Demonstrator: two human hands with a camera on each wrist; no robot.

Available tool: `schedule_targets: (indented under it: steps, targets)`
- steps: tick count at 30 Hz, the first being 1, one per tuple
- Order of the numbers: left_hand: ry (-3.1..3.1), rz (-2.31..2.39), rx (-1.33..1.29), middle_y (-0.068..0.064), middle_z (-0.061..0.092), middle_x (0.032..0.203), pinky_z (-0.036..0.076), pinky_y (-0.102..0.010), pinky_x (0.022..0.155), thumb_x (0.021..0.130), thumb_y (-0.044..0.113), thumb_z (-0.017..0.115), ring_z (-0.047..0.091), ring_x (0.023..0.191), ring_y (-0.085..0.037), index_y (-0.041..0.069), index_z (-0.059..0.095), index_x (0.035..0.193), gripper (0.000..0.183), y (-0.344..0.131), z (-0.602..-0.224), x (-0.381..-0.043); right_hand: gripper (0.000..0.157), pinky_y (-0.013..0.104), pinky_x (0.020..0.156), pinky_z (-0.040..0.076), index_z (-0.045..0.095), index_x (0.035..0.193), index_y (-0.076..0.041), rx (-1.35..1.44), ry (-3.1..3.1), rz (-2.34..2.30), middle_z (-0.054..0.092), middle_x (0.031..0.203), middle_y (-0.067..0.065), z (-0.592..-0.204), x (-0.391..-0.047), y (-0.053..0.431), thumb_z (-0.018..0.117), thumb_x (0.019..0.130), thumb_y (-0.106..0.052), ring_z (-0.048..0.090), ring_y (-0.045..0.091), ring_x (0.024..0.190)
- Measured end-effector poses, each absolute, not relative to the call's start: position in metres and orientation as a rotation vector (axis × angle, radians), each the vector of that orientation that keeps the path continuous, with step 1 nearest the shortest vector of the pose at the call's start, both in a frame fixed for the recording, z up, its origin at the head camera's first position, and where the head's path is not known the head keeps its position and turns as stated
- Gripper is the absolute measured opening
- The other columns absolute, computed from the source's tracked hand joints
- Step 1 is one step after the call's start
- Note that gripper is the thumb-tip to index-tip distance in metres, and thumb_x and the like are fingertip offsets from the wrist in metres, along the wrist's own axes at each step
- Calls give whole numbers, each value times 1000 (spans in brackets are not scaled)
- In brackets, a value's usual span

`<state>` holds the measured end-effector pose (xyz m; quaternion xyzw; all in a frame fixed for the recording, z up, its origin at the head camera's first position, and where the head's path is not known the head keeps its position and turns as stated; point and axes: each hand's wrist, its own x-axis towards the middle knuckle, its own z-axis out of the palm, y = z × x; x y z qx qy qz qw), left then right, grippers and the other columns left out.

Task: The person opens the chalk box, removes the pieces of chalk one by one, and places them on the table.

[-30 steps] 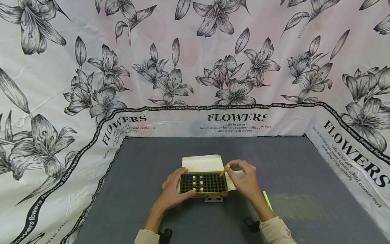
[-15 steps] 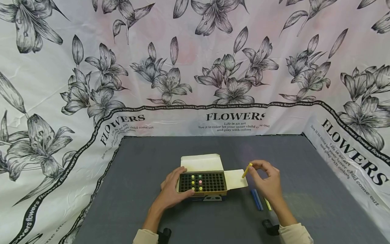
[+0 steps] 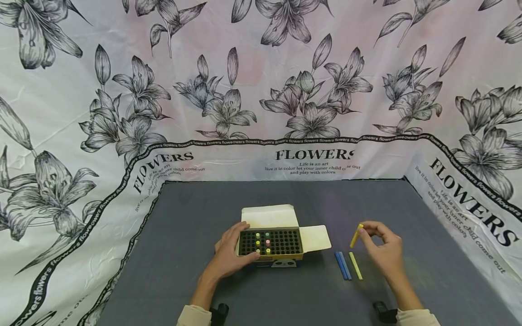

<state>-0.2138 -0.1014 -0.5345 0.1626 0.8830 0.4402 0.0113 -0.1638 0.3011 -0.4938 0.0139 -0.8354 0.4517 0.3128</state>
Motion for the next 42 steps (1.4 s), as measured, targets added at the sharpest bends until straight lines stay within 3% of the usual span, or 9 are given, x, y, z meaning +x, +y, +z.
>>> schedule_targets:
  steps: [4, 6, 8, 10, 15, 30, 42]
  targets:
    - [2758, 1367, 508, -1, 34, 166, 17, -74, 111, 81, 52, 79, 23, 155, -38, 27, 43, 155, 86, -101, -535, -214, 9, 17, 71, 45, 76, 100, -9, -32, -2325, 1071, 73, 79, 1, -501, -160, 318, 75, 91, -6, 58, -8, 73]
    - [2757, 1367, 508, 0, 34, 166, 18, -74, 111, 81, 52, 79, 23, 155, -38, 27, 43, 155, 86, -101, -535, -214, 8, 30, 86, 48, 75, 99, -8, -48, -2399, 1030, 73, 78, 2, -504, -159, 325, 75, 92, -10, 56, -8, 70]
    - [2757, 1366, 505, 0, 34, 166, 18, -74, 111, 81, 52, 79, 24, 155, -37, 28, 43, 155, 85, -102, -536, -214, 10, 52, 97, 39, 75, 99, -8, -78, -2503, 990, 74, 78, 3, -507, -159, 331, 74, 93, -15, 55, -6, 68]
    - [2758, 1365, 500, 0, 33, 166, 18, -74, 111, 81, 52, 79, 24, 155, -37, 28, 43, 155, 85, -102, -536, -214, 16, 63, 93, 29, 74, 102, -7, -119, -2627, 945, 75, 79, 4, -509, -159, 335, 71, 95, -22, 57, -1, 68]
    - [2763, 1354, 496, 1, 34, 166, 19, -74, 110, 81, 53, 79, 25, 154, -37, 29, 43, 155, 85, -103, -535, -214, 28, 50, 76, 28, 74, 106, -7, -223, -2913, 796, 76, 85, 3, -515, -161, 341, 66, 98, -33, 63, 15, 71]
    - [2771, 1349, 522, 0, 33, 166, 16, -74, 111, 82, 53, 78, 23, 155, -38, 28, 41, 156, 86, -104, -536, -215, 24, 65, 82, 32, 76, 98, -7, -318, -3162, 665, 75, 88, 6, -512, -173, 333, 67, 94, -29, 63, 22, 74]
    - [2747, 1392, 547, 1, 29, 168, 7, -71, 114, 83, 51, 78, 16, 156, -43, 27, 40, 157, 87, -103, -537, -214, 26, 64, 81, 34, 73, 101, -6, -322, -3199, 566, 75, 87, 6, -516, -171, 330, 68, 93, -30, 61, 22, 70]
